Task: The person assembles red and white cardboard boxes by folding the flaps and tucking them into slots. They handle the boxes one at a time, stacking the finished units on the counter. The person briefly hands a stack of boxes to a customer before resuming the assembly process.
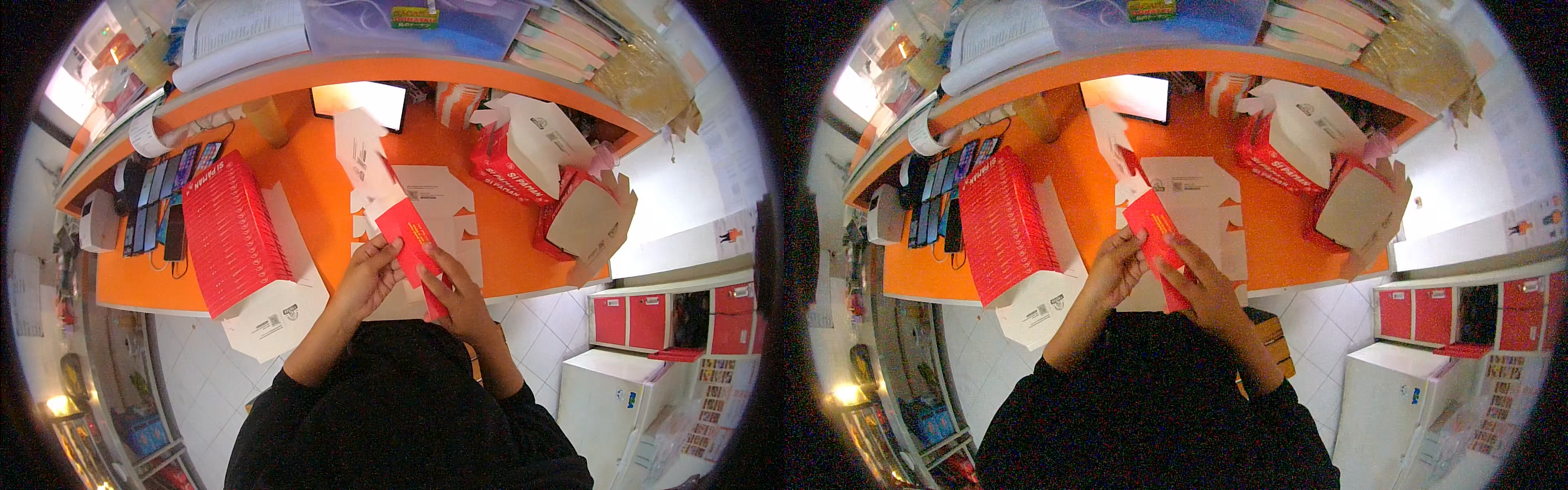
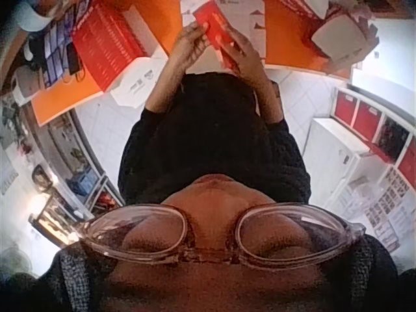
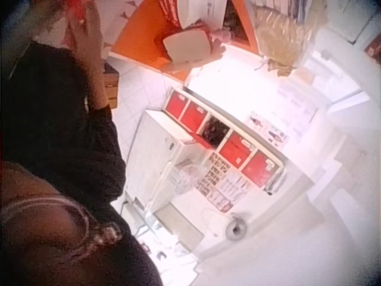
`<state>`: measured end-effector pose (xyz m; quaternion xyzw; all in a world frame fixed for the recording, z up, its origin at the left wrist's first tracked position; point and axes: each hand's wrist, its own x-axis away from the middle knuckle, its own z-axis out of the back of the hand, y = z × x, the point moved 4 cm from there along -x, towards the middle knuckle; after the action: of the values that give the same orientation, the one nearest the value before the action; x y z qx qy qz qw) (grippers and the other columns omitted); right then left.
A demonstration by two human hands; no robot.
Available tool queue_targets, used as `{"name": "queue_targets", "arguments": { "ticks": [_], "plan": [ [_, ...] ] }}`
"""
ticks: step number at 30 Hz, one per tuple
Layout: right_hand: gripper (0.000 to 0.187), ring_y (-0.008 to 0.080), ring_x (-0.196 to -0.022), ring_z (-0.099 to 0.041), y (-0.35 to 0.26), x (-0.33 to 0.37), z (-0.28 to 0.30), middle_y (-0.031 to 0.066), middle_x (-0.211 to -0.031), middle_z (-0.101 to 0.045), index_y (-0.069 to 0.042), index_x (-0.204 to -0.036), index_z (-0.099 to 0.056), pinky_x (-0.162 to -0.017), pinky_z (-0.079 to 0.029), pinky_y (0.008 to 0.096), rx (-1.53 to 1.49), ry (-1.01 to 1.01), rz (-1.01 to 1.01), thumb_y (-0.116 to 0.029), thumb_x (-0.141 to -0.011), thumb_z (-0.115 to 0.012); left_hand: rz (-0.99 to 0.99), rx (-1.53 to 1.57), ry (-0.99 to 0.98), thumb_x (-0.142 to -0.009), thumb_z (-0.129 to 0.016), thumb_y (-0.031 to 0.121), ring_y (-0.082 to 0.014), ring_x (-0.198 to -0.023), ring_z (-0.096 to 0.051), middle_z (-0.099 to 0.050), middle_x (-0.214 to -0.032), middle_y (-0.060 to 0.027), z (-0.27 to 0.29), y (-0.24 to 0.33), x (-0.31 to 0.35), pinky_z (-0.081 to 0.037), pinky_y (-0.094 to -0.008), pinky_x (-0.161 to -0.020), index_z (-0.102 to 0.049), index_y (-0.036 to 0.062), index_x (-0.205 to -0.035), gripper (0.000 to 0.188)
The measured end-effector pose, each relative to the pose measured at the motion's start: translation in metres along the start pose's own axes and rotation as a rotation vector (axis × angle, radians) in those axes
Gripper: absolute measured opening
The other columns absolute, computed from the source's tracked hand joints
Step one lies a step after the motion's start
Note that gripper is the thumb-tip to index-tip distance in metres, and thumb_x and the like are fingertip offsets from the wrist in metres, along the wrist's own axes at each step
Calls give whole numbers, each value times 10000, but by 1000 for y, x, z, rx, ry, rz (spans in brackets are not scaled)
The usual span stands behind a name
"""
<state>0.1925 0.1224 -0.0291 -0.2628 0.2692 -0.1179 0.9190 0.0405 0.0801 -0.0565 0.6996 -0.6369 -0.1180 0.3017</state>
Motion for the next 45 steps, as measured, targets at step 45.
{"name": "queue_targets", "arguments": {
  "ticks": [45],
  "plan": [
    [123,369,-1224,-394,38,-29,11,235,-1345,-343,-34,-976,-582,-1007,-357,451,-100,48,-197,-116,-885,-594,75,-928,-50,-928,-592,189,-89,-784,-575,-679,-883,-67,12,-1,3,-483,-252,-731,-650,-42,-1054,269]
  ]
}}
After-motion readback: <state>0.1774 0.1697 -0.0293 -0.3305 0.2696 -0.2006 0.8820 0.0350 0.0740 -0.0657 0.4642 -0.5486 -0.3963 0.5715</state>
